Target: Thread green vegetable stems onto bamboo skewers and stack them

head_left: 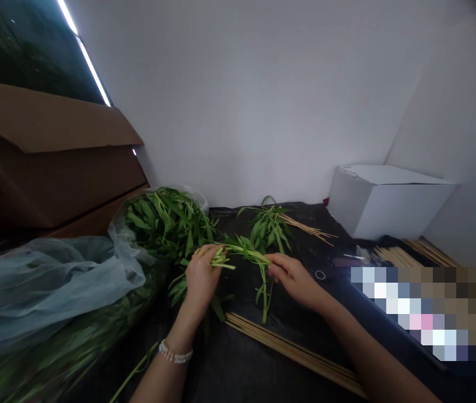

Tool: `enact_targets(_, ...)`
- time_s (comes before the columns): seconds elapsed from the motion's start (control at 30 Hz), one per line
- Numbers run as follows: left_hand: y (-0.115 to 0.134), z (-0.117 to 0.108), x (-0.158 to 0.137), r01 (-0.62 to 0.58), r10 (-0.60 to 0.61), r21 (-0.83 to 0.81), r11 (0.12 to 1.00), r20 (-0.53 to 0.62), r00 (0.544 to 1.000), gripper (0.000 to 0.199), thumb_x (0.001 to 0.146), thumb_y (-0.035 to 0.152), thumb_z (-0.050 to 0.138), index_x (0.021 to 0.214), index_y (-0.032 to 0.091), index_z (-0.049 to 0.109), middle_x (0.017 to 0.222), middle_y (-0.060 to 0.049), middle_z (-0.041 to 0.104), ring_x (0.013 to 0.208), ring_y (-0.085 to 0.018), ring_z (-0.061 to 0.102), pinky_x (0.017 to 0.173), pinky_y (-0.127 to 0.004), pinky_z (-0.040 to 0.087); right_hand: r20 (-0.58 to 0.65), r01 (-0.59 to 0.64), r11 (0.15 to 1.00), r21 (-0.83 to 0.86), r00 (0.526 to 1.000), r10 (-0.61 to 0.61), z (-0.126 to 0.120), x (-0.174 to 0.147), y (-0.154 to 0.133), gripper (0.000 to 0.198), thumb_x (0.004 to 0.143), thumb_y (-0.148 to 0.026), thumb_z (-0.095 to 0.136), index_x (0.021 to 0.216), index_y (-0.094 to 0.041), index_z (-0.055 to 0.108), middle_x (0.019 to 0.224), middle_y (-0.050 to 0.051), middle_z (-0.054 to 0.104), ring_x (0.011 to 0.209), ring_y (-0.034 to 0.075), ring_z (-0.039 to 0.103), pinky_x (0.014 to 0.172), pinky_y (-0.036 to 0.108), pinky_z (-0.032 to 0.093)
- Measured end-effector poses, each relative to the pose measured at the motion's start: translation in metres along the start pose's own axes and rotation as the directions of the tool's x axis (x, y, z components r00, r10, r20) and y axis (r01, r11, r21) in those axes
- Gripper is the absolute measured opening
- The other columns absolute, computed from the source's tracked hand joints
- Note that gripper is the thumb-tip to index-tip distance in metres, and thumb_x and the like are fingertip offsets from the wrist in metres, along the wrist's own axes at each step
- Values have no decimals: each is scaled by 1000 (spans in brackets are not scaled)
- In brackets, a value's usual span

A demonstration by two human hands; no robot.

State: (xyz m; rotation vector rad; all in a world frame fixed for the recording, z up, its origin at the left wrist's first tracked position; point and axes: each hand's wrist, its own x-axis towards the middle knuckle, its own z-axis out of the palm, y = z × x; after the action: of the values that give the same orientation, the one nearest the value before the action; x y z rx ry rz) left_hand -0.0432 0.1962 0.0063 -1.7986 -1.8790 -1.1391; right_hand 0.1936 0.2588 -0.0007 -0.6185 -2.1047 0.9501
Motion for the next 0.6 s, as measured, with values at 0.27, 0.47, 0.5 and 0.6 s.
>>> enact_targets(0.27, -1, -3, 1, -89, 88, 23, 996, 55, 995, 15, 87, 21, 55, 90, 21, 70, 91, -5, 70, 86, -22, 60, 81, -34, 44, -28, -35, 999, 7, 999, 36, -2, 1, 3, 25, 93, -26, 42, 104, -19, 64, 77, 1, 58, 63, 13, 54, 61, 26, 43)
enact_targets(0.47, 3, -5, 1, -106, 101, 76, 991, 65, 993, 13, 81, 15, 56, 83, 20, 68, 85, -4, 68, 82, -22, 58, 81, -34, 42, 2, -54, 998, 45, 999, 54, 0, 1, 4, 26, 92, -28, 44, 107, -20, 65, 77, 0, 59, 62, 13, 55, 60, 26, 44)
enact_targets(0.5, 3, -5, 1, -102, 97, 75, 992, 65, 993, 13, 80, 15, 56, 84, 20, 68, 86, -5, 69, 83, -23, 58, 80, -34, 43, 5, -58, 997, 51, 998, 58, 0, 1, 4, 26, 92, -29, 45, 106, -20, 65, 77, 0, 58, 62, 13, 55, 60, 26, 44)
enact_targets(0.6, 0, -4, 1, -105, 102, 46, 993, 61, 993, 19, 83, 17, 56, 96, 20, 70, 90, -5, 70, 84, -22, 59, 81, -33, 43, 6, -80, 994, 73, 997, 79, 0, 1, 4, 26, 92, -29, 45, 107, -20, 65, 77, 0, 58, 62, 13, 55, 60, 26, 44)
